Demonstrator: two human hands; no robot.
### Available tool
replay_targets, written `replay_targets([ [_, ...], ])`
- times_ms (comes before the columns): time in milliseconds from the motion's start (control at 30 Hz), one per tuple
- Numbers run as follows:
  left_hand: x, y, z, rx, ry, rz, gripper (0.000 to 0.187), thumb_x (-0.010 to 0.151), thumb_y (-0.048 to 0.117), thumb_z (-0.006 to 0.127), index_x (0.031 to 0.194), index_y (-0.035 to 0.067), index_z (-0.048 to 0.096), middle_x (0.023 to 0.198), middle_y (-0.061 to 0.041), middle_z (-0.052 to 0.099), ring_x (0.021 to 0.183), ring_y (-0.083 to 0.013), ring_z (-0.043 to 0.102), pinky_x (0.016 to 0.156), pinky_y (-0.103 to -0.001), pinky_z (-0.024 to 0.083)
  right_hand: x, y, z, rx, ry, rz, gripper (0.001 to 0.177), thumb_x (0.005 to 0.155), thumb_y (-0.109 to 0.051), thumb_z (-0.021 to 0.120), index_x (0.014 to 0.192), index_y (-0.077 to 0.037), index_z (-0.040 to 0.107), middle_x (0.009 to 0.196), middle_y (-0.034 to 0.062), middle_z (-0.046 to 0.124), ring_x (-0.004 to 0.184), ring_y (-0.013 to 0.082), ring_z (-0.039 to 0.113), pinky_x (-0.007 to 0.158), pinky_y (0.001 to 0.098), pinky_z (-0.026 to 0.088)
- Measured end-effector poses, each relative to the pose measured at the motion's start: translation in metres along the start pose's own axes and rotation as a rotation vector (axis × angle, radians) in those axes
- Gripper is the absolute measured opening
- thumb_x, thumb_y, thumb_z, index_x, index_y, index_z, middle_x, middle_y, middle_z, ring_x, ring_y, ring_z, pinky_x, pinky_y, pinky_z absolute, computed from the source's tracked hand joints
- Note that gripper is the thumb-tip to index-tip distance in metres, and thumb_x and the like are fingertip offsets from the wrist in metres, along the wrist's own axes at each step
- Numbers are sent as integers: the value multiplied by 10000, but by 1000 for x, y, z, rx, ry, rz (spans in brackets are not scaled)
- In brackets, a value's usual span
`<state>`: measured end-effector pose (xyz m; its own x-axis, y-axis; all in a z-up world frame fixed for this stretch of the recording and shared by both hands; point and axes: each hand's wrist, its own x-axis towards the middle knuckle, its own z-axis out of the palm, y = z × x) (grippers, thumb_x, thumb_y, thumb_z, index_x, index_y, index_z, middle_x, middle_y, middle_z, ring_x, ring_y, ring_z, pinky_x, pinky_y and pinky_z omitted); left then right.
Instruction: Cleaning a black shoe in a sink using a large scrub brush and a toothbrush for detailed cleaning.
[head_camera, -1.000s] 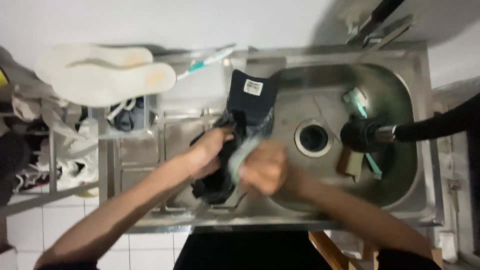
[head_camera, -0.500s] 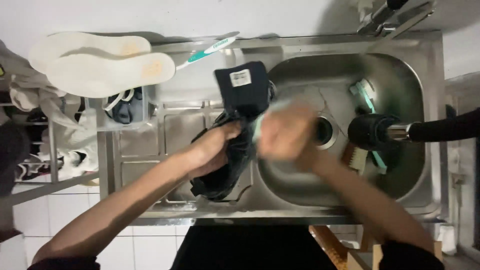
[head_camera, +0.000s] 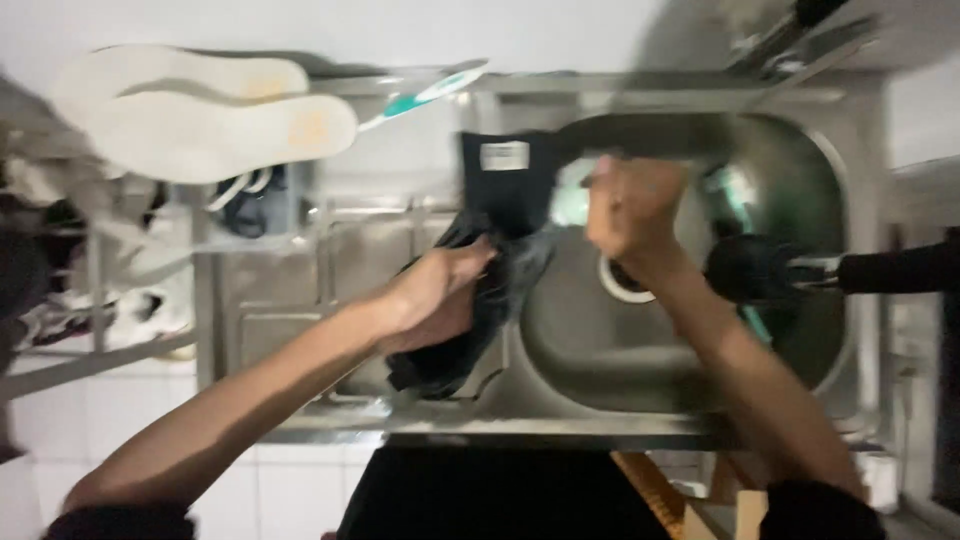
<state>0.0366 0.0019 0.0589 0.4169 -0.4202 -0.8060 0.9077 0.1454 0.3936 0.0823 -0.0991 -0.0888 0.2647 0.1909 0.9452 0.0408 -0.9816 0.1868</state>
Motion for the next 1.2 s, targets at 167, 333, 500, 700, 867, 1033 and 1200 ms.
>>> replay_targets([
  [167, 83, -62, -65, -188, 6, 25, 484, 925, 331, 540, 1348, 126, 656, 1380, -89, 637, 1326, -296, 546, 1208, -583, 278, 4, 11, -67, -17, -349, 328, 364, 814, -68, 578, 463, -148, 523, 460, 14, 443, 392, 139, 375, 390, 269, 245],
  [333, 75, -68, -62, -201, -83, 66, 532, 918, 381, 530, 1370, 132, 660, 1335, -165, 664, 1261, -320, 618, 1140, -597, 362, 6, 40, -48, 157, -656, 480, 387, 810, -82, 579, 429, -133, 536, 423, 47, 442, 356, 177, 378, 368, 295, 239],
  [500, 62, -50, -51, -225, -13, 12, 425, 916, 209, 525, 1270, 61, 709, 1297, -202, 687, 1272, -424, 621, 1106, -643, 413, 25, 59, -44, 645, -471, 295, 390, 825, -88, 579, 439, -118, 540, 448, 46, 455, 364, 175, 384, 358, 305, 254],
  [700, 11, -11, -17, -138, -153, 85, 746, 925, 385, 496, 1616, 147, 347, 1701, -154, 262, 1554, -381, 213, 1208, -656, 82, 38, 75, -68, 1341, -259, 2, 395, 846, -97, 578, 452, -97, 546, 482, 45, 471, 375, 174, 391, 344, 319, 273],
  [867, 24, -28, -22, -310, -15, 13, 765, 878, 327, 617, 1573, 67, 433, 1603, -168, 457, 1505, -317, 376, 1249, -525, 227, 23, 99, -34, 1833, -140, -415, 307, 920, -85, 495, 629, -75, 595, 649, 8, 531, 544, 130, 447, 484, 251, 351],
  [1033, 47, -50, -48, -171, -24, 114, 464, 927, 305, 535, 1283, 32, 655, 1244, -151, 678, 1240, -213, 571, 1184, -414, 372, 48, 68, -55, 1769, -146, -500, 300, 953, -84, 458, 674, -96, 567, 691, -15, 503, 583, 117, 442, 527, 236, 380],
  [1200, 51, -51, -40, -259, 93, 39, 657, 898, 416, 582, 1464, 98, 485, 1395, -100, 645, 1396, -132, 494, 1261, -393, 212, 28, 83, -62, 1229, -164, -119, 353, 859, -24, 582, 518, -107, 541, 498, 29, 423, 378, 234, 398, 372, 375, 319],
])
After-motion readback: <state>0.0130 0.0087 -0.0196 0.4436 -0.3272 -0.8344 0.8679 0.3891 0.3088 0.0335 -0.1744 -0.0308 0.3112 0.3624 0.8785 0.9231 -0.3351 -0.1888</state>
